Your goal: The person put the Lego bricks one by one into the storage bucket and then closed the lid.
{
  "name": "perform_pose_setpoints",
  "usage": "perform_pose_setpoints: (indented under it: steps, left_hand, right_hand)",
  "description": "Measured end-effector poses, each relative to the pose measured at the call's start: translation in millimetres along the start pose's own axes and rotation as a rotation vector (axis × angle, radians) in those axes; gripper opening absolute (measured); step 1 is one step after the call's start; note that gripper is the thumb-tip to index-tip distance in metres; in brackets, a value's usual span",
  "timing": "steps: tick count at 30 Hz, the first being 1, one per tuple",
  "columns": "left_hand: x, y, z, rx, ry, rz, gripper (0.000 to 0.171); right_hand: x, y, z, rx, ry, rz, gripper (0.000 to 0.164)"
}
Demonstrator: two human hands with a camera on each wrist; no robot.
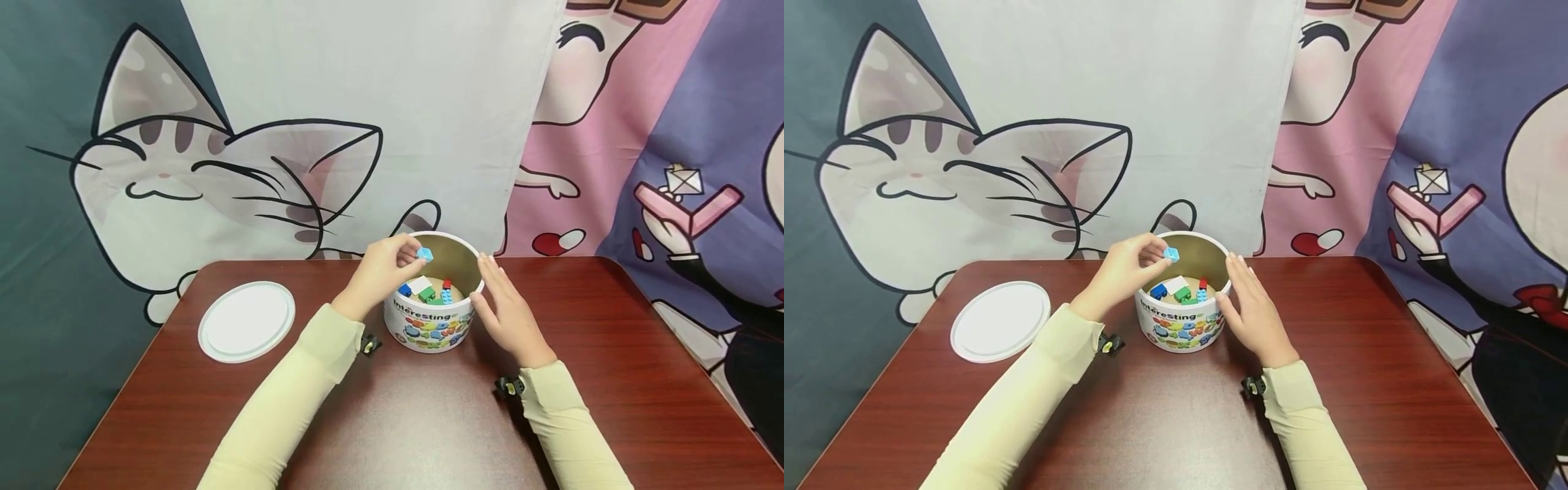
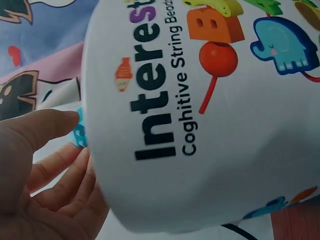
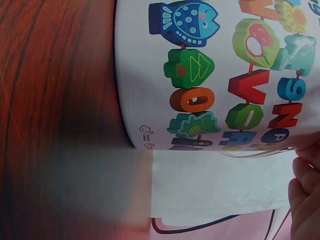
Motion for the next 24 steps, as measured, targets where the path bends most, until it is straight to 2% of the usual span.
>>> perform_pose_setpoints:
  steps: [8,11,14,17,24]
  left_hand:
    - [-1.4,-13.8,-26.9,-0.132,0.129,-0.139,0.023]
    - [-5.7,-18.9,-35.7,-0.14,0.173,-0.135,0.026]
    - [-8.1,-20.3,-38.4,-0.108,0.206,-0.062,0.03]
    - [-8.0,-18.3,-35.2,-0.066,0.189,0.003,0.033]
    - [-1.2,-5.6,-14.4,0.099,0.051,0.037,0.022]
  right_hand:
    - [1.5,-0.3,0.3,-0.007,-0.004,0.006,0.063]
    - [1.9,0.1,0.9,-0.008,-0.007,0.003,0.064]
    - [1.8,0.1,0.6,-0.013,-0.01,-0.001,0.064]
    - [1.2,0.0,-0.1,-0.017,-0.011,-0.001,0.064]
    - [1.4,1.2,0.1,-0.01,-0.008,0.003,0.064]
Point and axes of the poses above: each hand's wrist, its own z-axis away from the middle knuckle, its own y-axis out of the back of the hand, x = y × z, the point moved 4 cm from there along -z, towards the middle knuckle, and after that the axes turned 11 degrees about -x, right-handed, at the moved point
